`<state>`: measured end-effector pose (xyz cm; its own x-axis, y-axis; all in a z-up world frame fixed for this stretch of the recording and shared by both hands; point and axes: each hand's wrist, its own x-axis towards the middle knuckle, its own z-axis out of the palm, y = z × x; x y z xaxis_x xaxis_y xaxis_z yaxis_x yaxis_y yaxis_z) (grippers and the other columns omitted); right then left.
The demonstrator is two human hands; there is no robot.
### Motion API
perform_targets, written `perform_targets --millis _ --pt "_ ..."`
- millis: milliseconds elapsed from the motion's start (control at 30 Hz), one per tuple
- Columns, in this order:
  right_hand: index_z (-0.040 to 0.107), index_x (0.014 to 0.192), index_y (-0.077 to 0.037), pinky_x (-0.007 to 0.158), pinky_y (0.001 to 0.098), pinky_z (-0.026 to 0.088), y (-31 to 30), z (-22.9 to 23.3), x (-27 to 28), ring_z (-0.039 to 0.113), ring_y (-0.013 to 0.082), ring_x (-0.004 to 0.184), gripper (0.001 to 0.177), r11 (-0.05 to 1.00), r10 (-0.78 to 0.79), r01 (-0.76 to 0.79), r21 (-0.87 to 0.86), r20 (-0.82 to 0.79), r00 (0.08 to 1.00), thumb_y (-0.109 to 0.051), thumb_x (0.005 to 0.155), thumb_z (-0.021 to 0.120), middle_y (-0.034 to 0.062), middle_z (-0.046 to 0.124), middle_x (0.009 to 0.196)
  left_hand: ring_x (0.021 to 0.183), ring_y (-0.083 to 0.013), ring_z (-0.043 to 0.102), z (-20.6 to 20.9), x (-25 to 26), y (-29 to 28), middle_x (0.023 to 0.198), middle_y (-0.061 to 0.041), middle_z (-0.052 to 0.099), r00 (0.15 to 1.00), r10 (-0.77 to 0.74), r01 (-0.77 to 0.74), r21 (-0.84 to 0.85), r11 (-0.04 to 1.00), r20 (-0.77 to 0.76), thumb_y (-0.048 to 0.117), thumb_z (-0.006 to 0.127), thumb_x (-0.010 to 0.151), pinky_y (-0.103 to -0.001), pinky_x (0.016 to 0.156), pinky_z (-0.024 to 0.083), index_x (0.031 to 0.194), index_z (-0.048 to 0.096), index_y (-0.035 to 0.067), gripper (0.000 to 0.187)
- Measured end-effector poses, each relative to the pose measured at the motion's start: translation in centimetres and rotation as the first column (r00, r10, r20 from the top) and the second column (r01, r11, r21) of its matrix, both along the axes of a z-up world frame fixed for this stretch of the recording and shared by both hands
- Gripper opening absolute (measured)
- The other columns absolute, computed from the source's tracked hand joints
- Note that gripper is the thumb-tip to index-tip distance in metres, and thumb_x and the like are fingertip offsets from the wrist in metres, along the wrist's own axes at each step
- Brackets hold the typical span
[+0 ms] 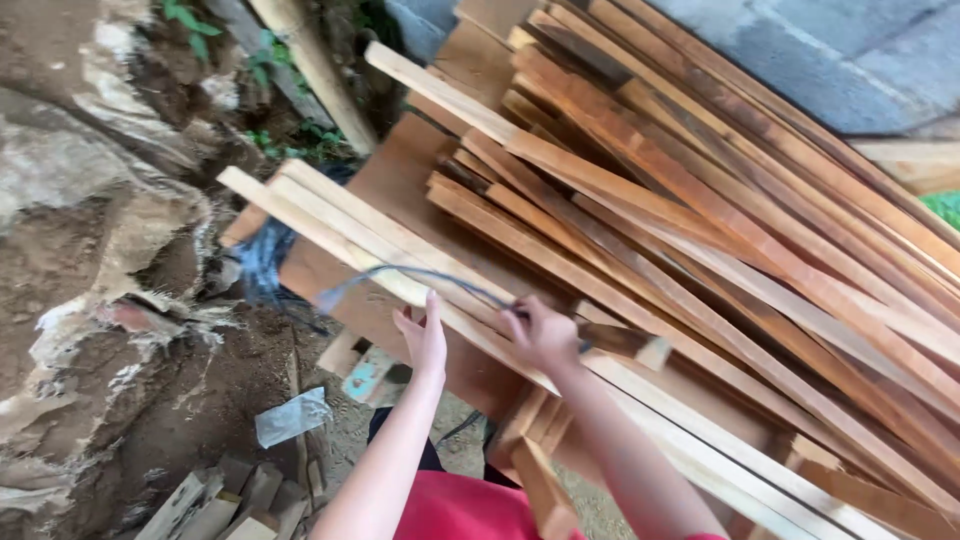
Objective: The person aligns several thin wooden planks on a wooden workbench. They then use a black strap to tie the planks together, wrapping the strap around the stack and securing it with a knot.
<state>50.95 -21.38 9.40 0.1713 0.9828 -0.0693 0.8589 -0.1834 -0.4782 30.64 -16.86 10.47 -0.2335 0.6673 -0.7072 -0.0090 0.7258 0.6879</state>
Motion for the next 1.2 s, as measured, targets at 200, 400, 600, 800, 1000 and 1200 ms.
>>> perform_targets --millis 200,400,600,800,1000,1200 --pt "0.066 0.09 -0.021 0.063 0.0318 0.054 -2.2 1.6 1.6 0.07 0.0209 0.07 0.009 0.813 0.334 -0.311 0.492 0.043 0.942 -0.027 0.096 0.065 -0.0005 0.067 0.074 0.154 -0.0454 0.017 -5.7 5.0 -1.2 0.159 -0.039 0.014 0.954 -0.012 0.079 0.21 0.975 -0.301 0.045 0.073 0.095 -0.052 0.129 0.013 0.154 0.001 -0.014 0.11" --pt "0.066 0.091 -0.019 0.064 0.0325 0.05 -1.9 1.3 2.2 0.066 0.0204 0.073 0.02 0.776 0.356 -0.338 0.533 0.073 0.932 -0.037 0.09 0.073 0.002 0.063 0.075 0.15 -0.0504 0.025 -7.7 4.7 -0.9 0.153 -0.043 0.024 0.903 -0.064 0.18 0.24 0.954 -0.424 0.051 0.07 0.096 -0.053 0.126 0.023 0.151 0.006 -0.019 0.11" --pt "0.066 0.092 -0.019 0.064 0.0317 0.049 -2.1 0.6 2.2 0.065 0.0196 0.071 0.014 0.791 0.356 -0.367 0.49 0.12 0.927 -0.031 0.099 0.064 0.0014 0.064 0.075 0.149 -0.0483 0.03 -4.8 5.6 -1.0 0.153 -0.041 0.028 0.906 -0.07 0.161 0.188 0.969 -0.417 0.057 0.069 0.094 -0.052 0.123 0.03 0.152 0.008 -0.016 0.112" --pt "0.068 0.095 -0.022 0.063 0.0282 0.05 -2.2 -1.9 0.9 0.067 0.0153 0.072 0.02 0.833 0.235 -0.247 0.495 0.088 0.968 -0.042 0.092 0.069 -0.0031 0.065 0.075 0.15 -0.0446 0.03 -6.3 5.2 -0.9 0.156 -0.038 0.028 0.9 -0.065 0.146 0.158 0.977 -0.431 0.061 0.067 0.093 -0.051 0.123 0.031 0.154 0.009 -0.014 0.113" --pt "0.064 0.111 -0.027 0.07 0.0451 0.057 0.0 -0.1 -0.5 0.075 0.0353 0.076 0.044 0.913 0.344 -0.301 -0.276 0.122 0.931 -0.061 0.084 0.058 0.0085 0.073 0.08 0.147 -0.0515 0.031 -4.7 5.2 -0.5 0.156 -0.039 0.024 0.907 -0.067 0.147 0.164 0.975 -0.416 0.055 0.067 0.095 -0.059 0.12 0.033 0.154 0.007 -0.013 0.108" --pt "0.062 0.107 -0.022 0.071 0.0419 0.06 2.1 -0.6 -2.1 0.077 0.0339 0.079 0.03 0.876 0.411 -0.355 -0.326 0.123 0.903 -0.048 0.094 0.054 0.0107 0.073 0.079 0.154 -0.0408 0.023 -3.6 4.3 -1.0 0.163 -0.031 0.017 0.972 -0.101 0.128 0.117 0.985 -0.212 0.055 0.052 0.101 -0.051 0.126 0.026 0.157 0.003 -0.005 0.096"
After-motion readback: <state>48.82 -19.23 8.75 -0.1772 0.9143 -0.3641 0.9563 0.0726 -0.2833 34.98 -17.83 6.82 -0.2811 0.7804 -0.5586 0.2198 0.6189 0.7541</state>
